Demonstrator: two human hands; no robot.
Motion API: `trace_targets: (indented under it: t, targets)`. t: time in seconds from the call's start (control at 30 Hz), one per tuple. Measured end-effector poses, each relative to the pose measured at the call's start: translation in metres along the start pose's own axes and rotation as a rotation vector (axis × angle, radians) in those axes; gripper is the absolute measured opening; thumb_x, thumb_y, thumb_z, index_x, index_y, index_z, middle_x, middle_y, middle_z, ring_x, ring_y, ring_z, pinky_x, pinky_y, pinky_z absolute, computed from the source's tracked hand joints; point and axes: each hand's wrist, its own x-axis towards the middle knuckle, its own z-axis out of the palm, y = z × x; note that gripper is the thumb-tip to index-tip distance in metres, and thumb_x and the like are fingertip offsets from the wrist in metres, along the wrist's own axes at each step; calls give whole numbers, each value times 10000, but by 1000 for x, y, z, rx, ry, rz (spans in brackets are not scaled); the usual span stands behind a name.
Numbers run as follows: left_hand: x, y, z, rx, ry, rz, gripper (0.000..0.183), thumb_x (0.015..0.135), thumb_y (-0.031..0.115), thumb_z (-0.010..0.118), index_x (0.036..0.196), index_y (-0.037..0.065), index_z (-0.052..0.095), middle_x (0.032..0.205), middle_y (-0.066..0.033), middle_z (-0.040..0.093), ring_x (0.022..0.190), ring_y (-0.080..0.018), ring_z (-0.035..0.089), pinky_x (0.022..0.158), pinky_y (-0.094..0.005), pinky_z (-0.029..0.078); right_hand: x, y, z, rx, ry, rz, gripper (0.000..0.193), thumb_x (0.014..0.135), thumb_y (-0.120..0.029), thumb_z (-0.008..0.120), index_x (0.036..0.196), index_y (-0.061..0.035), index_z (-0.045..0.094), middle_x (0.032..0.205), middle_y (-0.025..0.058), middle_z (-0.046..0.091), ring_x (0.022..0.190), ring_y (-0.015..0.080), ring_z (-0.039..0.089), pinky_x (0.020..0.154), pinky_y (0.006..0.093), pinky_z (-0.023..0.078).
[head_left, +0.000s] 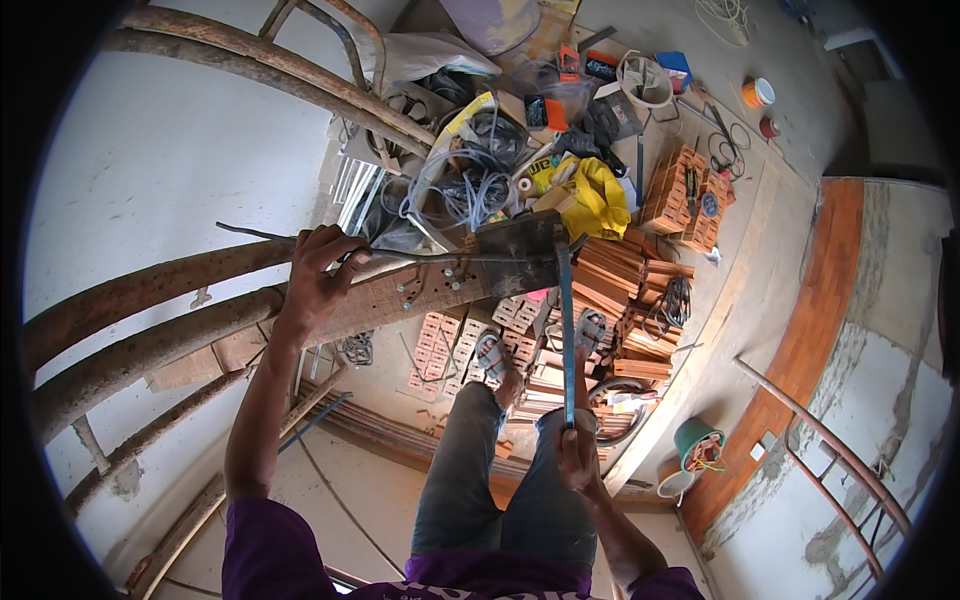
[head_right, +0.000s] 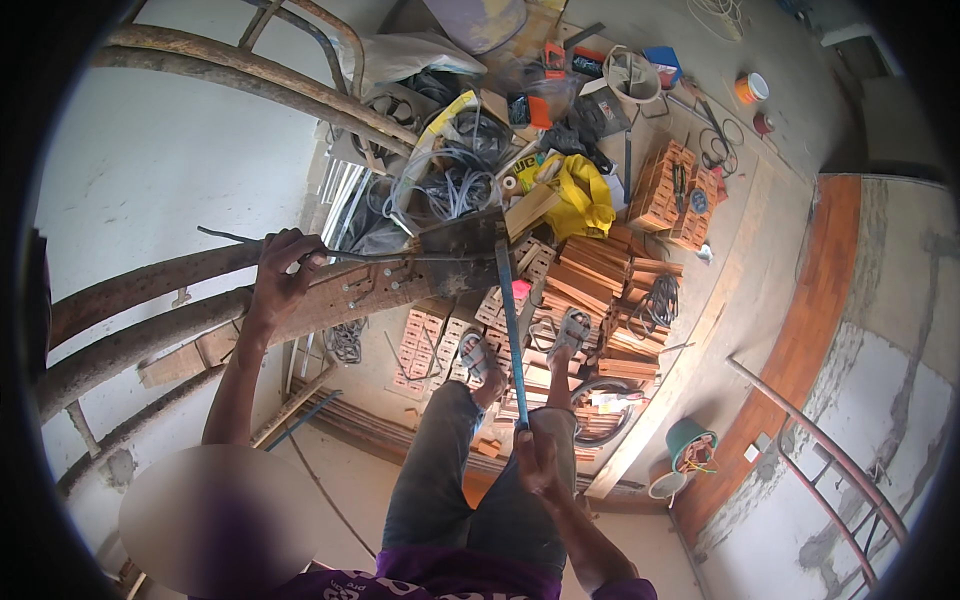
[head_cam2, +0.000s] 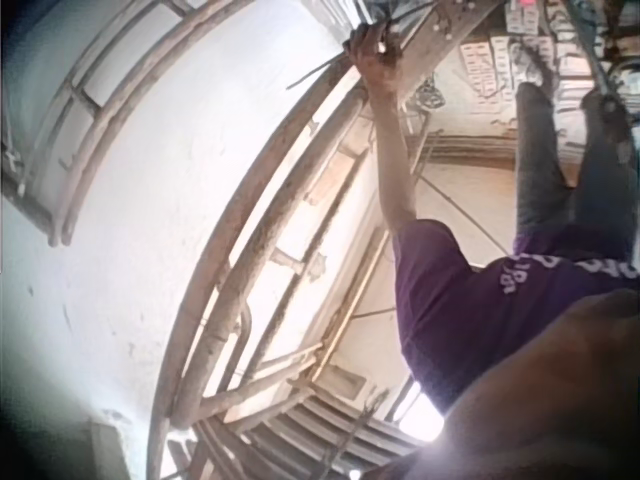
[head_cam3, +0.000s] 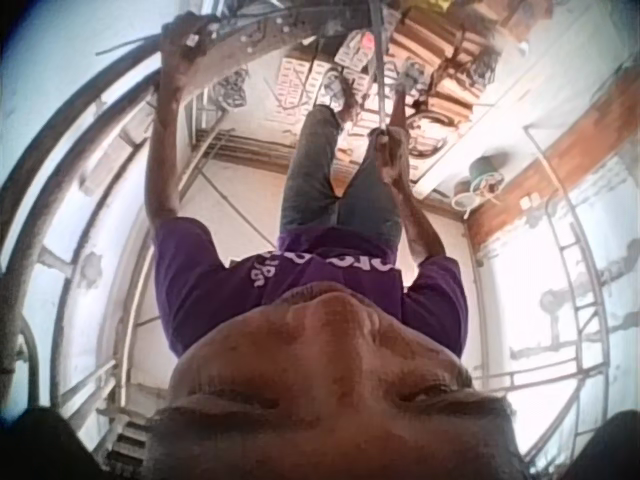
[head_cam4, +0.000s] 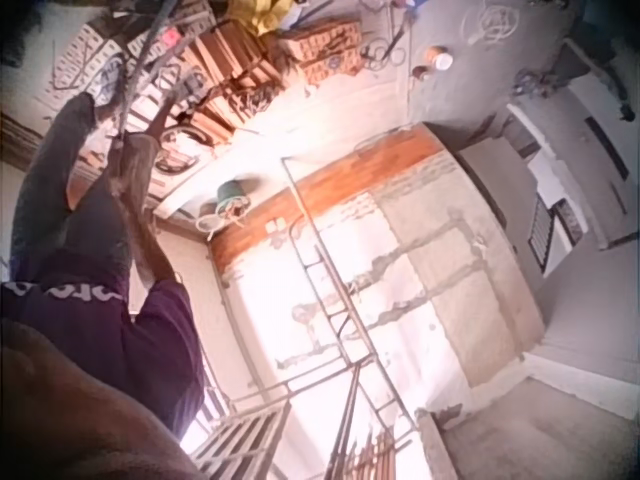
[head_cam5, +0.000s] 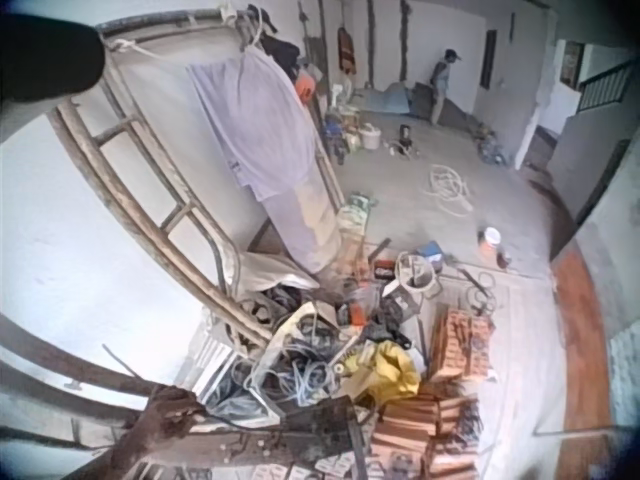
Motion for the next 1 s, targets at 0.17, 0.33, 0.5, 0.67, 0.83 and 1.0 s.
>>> trace_targets:
  t: [0.17, 0.33, 0.5, 0.67, 0.83, 1.0]
  targets:
    - [-2, -4, -1, 4, -13, 8, 114, 833, 151, 724, 894, 60, 691, 762, -40, 626, 730, -214, 559, 753, -351, 372, 6, -23, 8, 30, -5, 77, 548, 1030, -438, 301, 659, -66, 457, 529, 14, 372, 468, 136, 370, 467, 304, 282]
    - [-3, 0, -3, 12, -14, -41, 102, 831, 136, 721, 892, 61, 690, 779, -43, 633, 751, -219, 566, 771, -350, 379, 6, 0, 23, 113, -22, 55, 480, 1032, -392, 343, 740, -35, 474, 545, -7, 387, 490, 95, 366, 467, 289, 280]
    - [3, -1, -10, 13, -14, -9, 75, 812, 79, 704, 883, 64, 685, 759, -30, 619, 721, -191, 557, 771, -341, 383, 5, 12, 75, 220, 106, 9, 588, 1020, -535, 298, 667, -75, 405, 510, -15, 351, 419, 74, 338, 405, 257, 246]
    - [2, -6, -6, 8, -7, -16, 75, 805, 79, 703, 877, 66, 686, 743, -28, 609, 709, -197, 550, 768, -343, 381, -1, 24, 85, 302, 100, 29, 563, 1015, -542, 322, 726, -67, 412, 528, -24, 353, 426, 53, 323, 405, 241, 242]
    - [2, -3, -1, -7, -40, -57, 80, 823, 130, 713, 876, 73, 693, 758, -43, 625, 739, -236, 560, 772, -370, 381, -9, 24, 105, 361, 176, 53, 543, 1015, -537, 330, 754, -68, 412, 545, -28, 353, 443, 40, 313, 411, 235, 239]
    - [2, -11, -2, 23, -10, 4, 82, 826, 135, 713, 876, 72, 692, 755, -40, 620, 736, -233, 559, 760, -374, 378, -2, 11, 104, 310, 169, 18, 525, 1023, -514, 326, 756, -70, 411, 553, -32, 350, 452, 39, 311, 418, 239, 232]
